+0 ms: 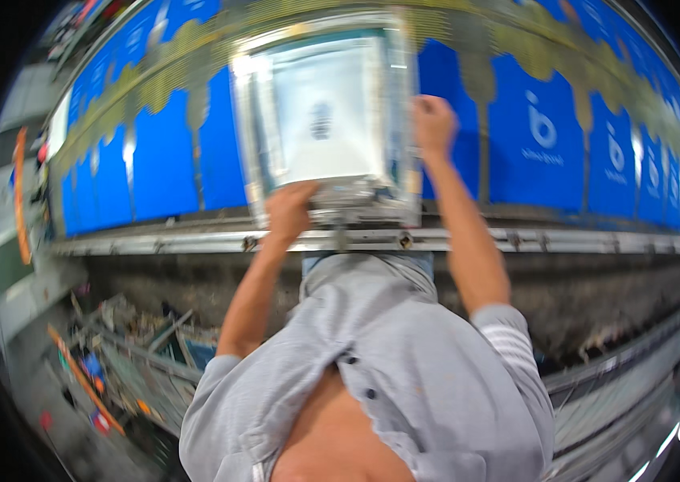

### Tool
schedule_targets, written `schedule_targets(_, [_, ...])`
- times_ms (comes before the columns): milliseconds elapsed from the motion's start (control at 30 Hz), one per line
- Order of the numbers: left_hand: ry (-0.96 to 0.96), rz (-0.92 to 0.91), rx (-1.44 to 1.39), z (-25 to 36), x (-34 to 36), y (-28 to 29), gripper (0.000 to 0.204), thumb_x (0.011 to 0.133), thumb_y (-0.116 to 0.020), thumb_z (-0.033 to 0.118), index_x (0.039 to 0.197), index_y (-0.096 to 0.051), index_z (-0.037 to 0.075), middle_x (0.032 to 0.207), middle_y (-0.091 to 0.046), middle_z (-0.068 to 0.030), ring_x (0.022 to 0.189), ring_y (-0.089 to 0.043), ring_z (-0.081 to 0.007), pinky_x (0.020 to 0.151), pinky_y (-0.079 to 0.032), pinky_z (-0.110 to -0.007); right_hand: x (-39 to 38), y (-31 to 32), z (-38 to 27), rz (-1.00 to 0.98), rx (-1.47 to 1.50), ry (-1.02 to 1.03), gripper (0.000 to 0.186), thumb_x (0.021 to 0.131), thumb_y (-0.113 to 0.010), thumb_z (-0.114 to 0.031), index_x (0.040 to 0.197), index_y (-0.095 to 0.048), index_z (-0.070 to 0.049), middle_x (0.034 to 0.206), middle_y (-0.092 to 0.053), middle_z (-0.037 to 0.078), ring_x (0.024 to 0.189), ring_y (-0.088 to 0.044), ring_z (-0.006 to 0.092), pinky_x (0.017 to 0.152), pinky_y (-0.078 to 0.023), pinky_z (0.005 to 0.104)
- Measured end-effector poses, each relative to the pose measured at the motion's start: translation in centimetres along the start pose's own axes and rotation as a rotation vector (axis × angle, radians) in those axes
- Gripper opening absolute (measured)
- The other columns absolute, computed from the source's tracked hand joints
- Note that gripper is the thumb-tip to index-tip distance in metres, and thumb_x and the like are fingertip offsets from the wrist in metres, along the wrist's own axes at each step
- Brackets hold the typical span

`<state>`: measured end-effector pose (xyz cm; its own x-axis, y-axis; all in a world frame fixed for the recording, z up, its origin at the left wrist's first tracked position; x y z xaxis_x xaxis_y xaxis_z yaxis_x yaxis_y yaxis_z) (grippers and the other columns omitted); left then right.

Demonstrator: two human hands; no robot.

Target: The person uses a squeegee to pull white ink across a screen printing frame mounted on a long rail, repeatedly wiping the screen clean. The person then walks to a nearby area and places black fabric pieces onto a flat surface.

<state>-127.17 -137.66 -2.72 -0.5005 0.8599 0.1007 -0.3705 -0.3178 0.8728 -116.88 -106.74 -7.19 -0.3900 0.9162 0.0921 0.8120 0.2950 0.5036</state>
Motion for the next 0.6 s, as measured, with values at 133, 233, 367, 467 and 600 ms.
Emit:
schedule_targets(133, [0.033, -0.084, 0.137, -8.4, -2.5, 6.0, 0.039, 0.068, -0.057, -0.006, 0.101, -0.070, 0.010, 0.103, -0.071, -0.0099, 0.095, -0.067, -0.0302, 0.082, -0.051, -0.041, -5.3, -9.7, -4.7, 0.048, 0.193, -0.033, 0.018, 0.086, -0.062, -0.018, 0.089, -0.070, -0.002, 0.083, -0.069, 0.017, 0.076, -0.068, 0.0281, 0.069, -0.051, 0.0364])
schedule_targets(233, [0.058, -0.148, 0.177, -10.6, -2.6, 8.0, 0.040, 0.068, -0.058, -0.007, 0.102, -0.071, 0.010, 0.103, -0.071, -0.0087, 0.095, -0.066, -0.0295, 0.082, -0.051, -0.039, -6.9, -11.9, -6.4, 0.019, 0.243, -0.143, 0.021, 0.087, -0.062, -0.019, 0.090, -0.069, 0.001, 0.077, -0.068, 0.018, 0.069, -0.067, 0.0288, 0.064, -0.050, 0.0363])
schedule_targets(367, [0.061, -0.190, 0.154, -13.1, -3.0, 8.6, 0.036, 0.069, -0.057, -0.005, 0.099, -0.072, 0.010, 0.100, -0.071, -0.0082, 0.092, -0.067, -0.0292, 0.079, -0.052, -0.039, -8.0, -13.9, -6.6, 0.006, 0.172, -0.152, 0.022, 0.088, -0.061, -0.020, 0.091, -0.068, 0.001, 0.081, -0.069, 0.018, 0.074, -0.067, 0.0316, 0.066, -0.049, 0.0373])
schedule_targets(467, [0.093, -0.230, 0.160, -14.0, -2.6, 8.7, 0.033, 0.071, -0.057, -0.003, 0.097, -0.072, 0.010, 0.098, -0.072, -0.0085, 0.089, -0.067, -0.0296, 0.076, -0.052, -0.040, -8.1, -15.1, -6.1, -0.003, 0.101, -0.166, 0.022, 0.089, -0.060, -0.021, 0.093, -0.069, -0.001, 0.086, -0.069, 0.019, 0.081, -0.066, 0.0362, 0.071, -0.050, 0.0413])
schedule_targets(600, [0.133, -0.298, 0.170, -14.7, -2.2, 7.9, 0.037, 0.071, -0.057, -0.003, 0.100, -0.073, 0.013, 0.097, -0.072, -0.0083, 0.085, -0.067, -0.0328, 0.072, -0.053, -0.042, -8.2, -16.0, -5.3, -0.036, 0.002, -0.204, 0.024, 0.089, -0.058, -0.023, 0.095, -0.069, -0.002, 0.087, -0.069, 0.019, 0.084, -0.066, 0.0386, 0.074, -0.050, 0.0453])
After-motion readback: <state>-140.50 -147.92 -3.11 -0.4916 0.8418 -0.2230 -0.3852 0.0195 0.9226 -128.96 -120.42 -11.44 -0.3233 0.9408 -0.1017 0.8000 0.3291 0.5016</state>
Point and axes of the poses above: each hand's wrist, its own x-axis towards the middle knuckle, its own y-axis out of the back of the hand, z = x × y, the point moved 4 cm from there along x, towards the middle knuckle
